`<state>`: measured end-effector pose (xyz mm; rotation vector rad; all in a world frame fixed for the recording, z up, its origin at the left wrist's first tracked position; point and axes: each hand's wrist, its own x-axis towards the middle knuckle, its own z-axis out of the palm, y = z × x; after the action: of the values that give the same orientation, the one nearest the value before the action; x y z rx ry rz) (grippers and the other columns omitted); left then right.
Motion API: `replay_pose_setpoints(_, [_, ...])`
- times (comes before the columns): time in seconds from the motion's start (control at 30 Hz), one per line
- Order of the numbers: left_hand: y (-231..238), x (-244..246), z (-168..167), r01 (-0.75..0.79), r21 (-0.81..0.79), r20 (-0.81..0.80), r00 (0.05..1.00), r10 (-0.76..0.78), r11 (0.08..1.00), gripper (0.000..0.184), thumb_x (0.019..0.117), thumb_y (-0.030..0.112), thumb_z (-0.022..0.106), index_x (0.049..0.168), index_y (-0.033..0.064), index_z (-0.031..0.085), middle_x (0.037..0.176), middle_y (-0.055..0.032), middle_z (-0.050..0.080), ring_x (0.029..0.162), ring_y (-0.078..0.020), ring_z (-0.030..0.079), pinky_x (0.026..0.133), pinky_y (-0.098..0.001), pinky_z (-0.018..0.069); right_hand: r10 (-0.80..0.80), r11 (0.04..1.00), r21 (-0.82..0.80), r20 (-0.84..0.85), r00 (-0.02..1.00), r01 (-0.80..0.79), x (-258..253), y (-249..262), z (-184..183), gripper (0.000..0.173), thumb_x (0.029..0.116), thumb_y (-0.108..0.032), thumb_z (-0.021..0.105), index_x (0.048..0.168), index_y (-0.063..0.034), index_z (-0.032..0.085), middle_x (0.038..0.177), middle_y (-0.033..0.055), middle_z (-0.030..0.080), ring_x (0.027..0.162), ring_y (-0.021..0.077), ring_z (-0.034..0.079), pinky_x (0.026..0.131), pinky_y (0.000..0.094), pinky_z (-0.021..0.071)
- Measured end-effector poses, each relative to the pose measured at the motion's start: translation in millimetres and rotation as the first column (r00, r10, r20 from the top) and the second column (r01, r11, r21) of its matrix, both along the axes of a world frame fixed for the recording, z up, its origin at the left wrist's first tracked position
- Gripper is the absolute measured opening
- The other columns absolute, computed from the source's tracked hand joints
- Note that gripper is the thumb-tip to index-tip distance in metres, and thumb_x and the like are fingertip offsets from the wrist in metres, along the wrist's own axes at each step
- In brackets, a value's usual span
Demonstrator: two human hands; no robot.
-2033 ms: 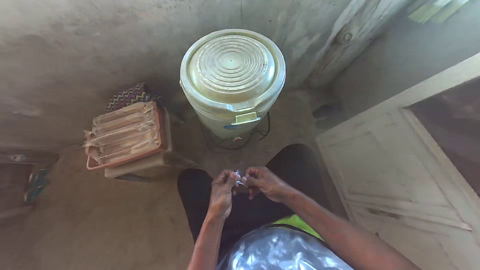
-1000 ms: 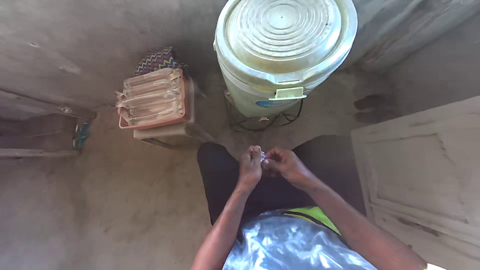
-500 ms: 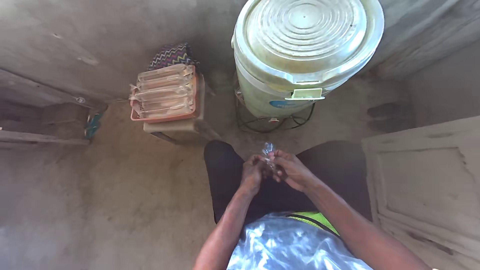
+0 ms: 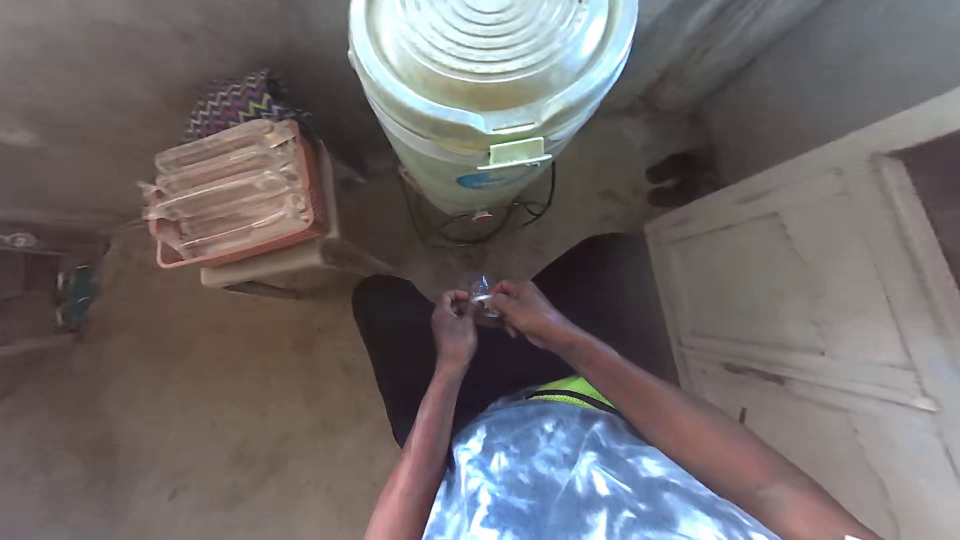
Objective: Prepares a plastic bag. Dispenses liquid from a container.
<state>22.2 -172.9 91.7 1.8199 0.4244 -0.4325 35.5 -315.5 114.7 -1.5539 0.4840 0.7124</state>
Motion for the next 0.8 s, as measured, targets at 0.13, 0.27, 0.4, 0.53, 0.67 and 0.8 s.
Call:
replay_pose_setpoints(0.13, [1, -3, 13, 0.295, 0.003, 0.085, 0.952, -0.294, 0.955, 0.014, 0.0982, 0.009, 0.063, 0.104, -0.0018, 0.070, 0.091, -0.0059, 0.069, 0.081, -0.0082, 0.064, 0.078, -0.0263, 0.0541, 0.028, 0.987, -0.158, 0.049, 0.998, -0.020, 6, -11, 0, 0.016, 0.1029, -0.013, 0.056, 0.105, 0.0008, 0.064, 0.079, 0.0064, 0.062, 0.058, 0.0097, 0.054, 0.053, 0.0257, 0.0459])
replay_pose_setpoints(0.27, [9, 5, 18, 0.012, -0.519, -0.020, 0.999, -0.026, 0.855, 0.016, 0.1031, 0.003, 0.049, 0.097, 0.0024, 0.064, 0.078, 0.0003, 0.065, 0.064, -0.0055, 0.058, 0.060, -0.0217, 0.0506, 0.303, 0.944, -0.211, 0.263, 0.916, -0.252, -2, -28, 15, 0.022, 0.1021, -0.019, 0.061, 0.110, 0.0002, 0.067, 0.090, 0.0081, 0.067, 0.077, 0.0122, 0.062, 0.075, 0.0321, 0.0536])
replay_pose_setpoints(0.4, [28, 10, 40, -0.134, -0.805, -0.188, 0.981, -0.035, 0.578, 0.029, 0.1025, 0.015, 0.036, 0.091, 0.0124, 0.063, 0.076, -0.0010, 0.066, 0.064, -0.0081, 0.062, 0.059, -0.0233, 0.0522, 0.223, 0.974, -0.083, 0.521, 0.824, -0.211, 2, -50, 26, 0.033, 0.0978, -0.025, 0.067, 0.124, -0.0053, 0.068, 0.123, 0.0090, 0.064, 0.103, 0.0140, 0.064, 0.088, 0.0341, 0.0564])
replay_pose_setpoints(0.53, [43, 17, 49, -0.064, -0.956, -0.111, 0.982, -0.150, 0.287, 0.030, 0.1002, 0.024, 0.046, 0.092, 0.0150, 0.073, 0.073, -0.0001, 0.068, 0.060, -0.0053, 0.062, 0.056, -0.0196, 0.0512, 0.319, 0.922, 0.004, 0.559, 0.765, -0.387, 20, -53, 11, 0.049, 0.1057, -0.034, 0.046, 0.143, -0.0043, 0.056, 0.142, 0.0099, 0.059, 0.127, 0.0148, 0.058, 0.107, 0.0367, 0.0487])
replay_pose_setpoints(0.67, [68, 36, 69, 0.010, -0.758, 0.026, 1.000, 0.016, 0.652, 0.036, 0.1049, 0.017, 0.036, 0.096, 0.0155, 0.071, 0.076, 0.0017, 0.068, 0.063, -0.0045, 0.063, 0.059, -0.0202, 0.0542, 0.451, 0.778, 0.238, 0.434, 0.780, -0.581, 6, -38, -4, 0.038, 0.1047, -0.033, 0.053, 0.121, -0.0002, 0.063, 0.100, 0.0012, 0.072, 0.090, 0.0030, 0.066, 0.086, 0.0259, 0.0551])
replay_pose_setpoints(0.8, [106, 47, 68, 0.025, -0.145, 0.255, 0.967, 0.013, 0.989, 0.018, 0.1051, 0.004, 0.046, 0.097, 0.0068, 0.062, 0.076, 0.0028, 0.066, 0.067, -0.0067, 0.065, 0.066, -0.0258, 0.0584, 0.548, 0.832, -0.093, 0.289, 0.785, -0.547, 12, -54, -5, 0.030, 0.1031, -0.025, 0.061, 0.118, 0.0010, 0.065, 0.095, 0.0085, 0.066, 0.081, 0.0109, 0.062, 0.079, 0.0325, 0.0544])
